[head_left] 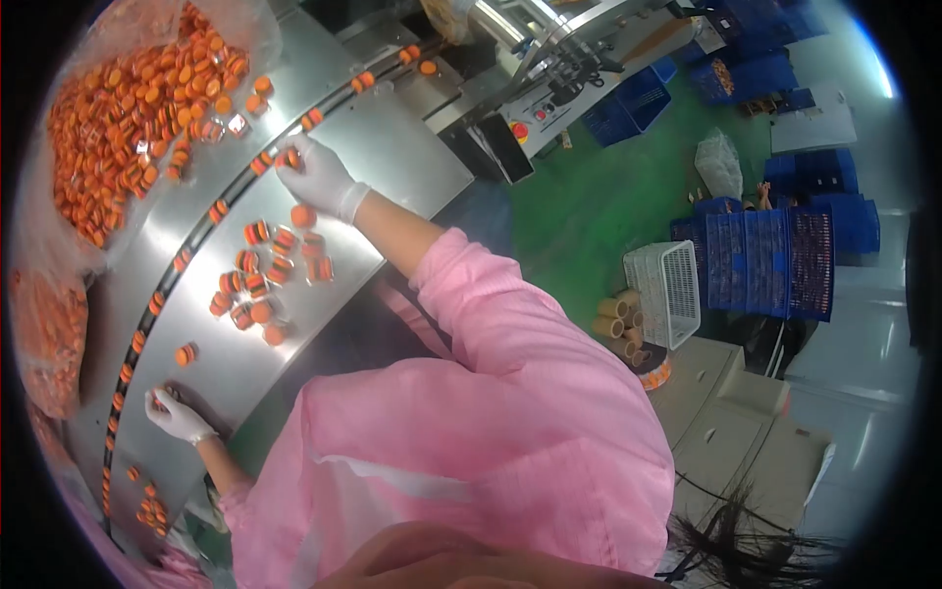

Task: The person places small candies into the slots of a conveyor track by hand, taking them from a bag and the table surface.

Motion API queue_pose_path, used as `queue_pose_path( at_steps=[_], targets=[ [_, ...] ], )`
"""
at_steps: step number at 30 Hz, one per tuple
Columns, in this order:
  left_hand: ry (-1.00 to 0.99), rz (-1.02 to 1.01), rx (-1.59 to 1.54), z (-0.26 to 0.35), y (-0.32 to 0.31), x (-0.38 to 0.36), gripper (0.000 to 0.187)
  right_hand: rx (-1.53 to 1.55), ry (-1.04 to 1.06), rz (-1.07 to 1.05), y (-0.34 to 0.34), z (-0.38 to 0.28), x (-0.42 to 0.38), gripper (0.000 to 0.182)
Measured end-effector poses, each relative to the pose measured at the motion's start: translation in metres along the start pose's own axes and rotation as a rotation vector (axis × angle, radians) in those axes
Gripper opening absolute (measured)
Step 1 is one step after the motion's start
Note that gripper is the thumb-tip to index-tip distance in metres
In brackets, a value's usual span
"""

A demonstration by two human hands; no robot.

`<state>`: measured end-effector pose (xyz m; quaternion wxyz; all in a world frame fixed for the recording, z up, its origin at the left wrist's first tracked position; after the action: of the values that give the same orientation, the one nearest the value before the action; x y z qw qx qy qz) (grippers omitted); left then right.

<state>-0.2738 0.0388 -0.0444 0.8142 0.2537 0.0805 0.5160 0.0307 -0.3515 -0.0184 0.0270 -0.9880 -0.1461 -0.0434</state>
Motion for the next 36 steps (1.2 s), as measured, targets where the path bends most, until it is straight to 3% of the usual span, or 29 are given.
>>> queue_pose_path(
  at_steps=[7, 20, 22, 23, 26, 29, 36],
  targets=[
    [0.052, 0.021, 0.035, 0.016, -0.003, -0.008, 0.033, -0.035, 0.002, -0.015, 0.001, 0.002, 0.001, 0.036],
    [0.083, -0.006, 0.016, 0.014, -0.006, -0.007, 0.036, -0.054, -0.011, -0.028, 0.000, 0.017, 0.004, 0.030],
    [0.070, 0.028, 0.003, 0.018, -0.009, -0.010, 0.036, 0.137, 0.059, 0.001, -0.005, 0.051, 0.012, 0.028],
    [0.033, 0.043, 0.130, 0.036, -0.008, -0.018, 0.036, 0.071, 0.131, 0.007, -0.008, 0.046, 0.010, 0.027],
    [-0.038, 0.043, 0.079, -0.009, -0.004, 0.000, 0.030, -0.054, 0.240, 0.000, -0.003, 0.025, 0.005, 0.026],
    [-0.042, 0.066, 0.092, -0.006, -0.003, -0.002, 0.027, -0.043, 0.203, -0.061, -0.005, 0.008, 0.001, 0.026],
    [-0.055, 0.093, 0.157, 0.015, -0.003, -0.010, 0.025, 0.062, 0.074, -0.078, 0.003, 0.038, 0.008, 0.028]
  ],
)
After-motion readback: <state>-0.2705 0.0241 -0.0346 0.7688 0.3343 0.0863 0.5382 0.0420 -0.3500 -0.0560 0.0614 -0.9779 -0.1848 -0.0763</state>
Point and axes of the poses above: each hand's wrist, its own x-axis towards the middle knuckle, its own y-axis out of the back of the hand, z = x × y, the point moved 2 cm from there along x, towards the middle knuckle, and after that the axes turned 14 degrees about x, right-handed, at the moved point
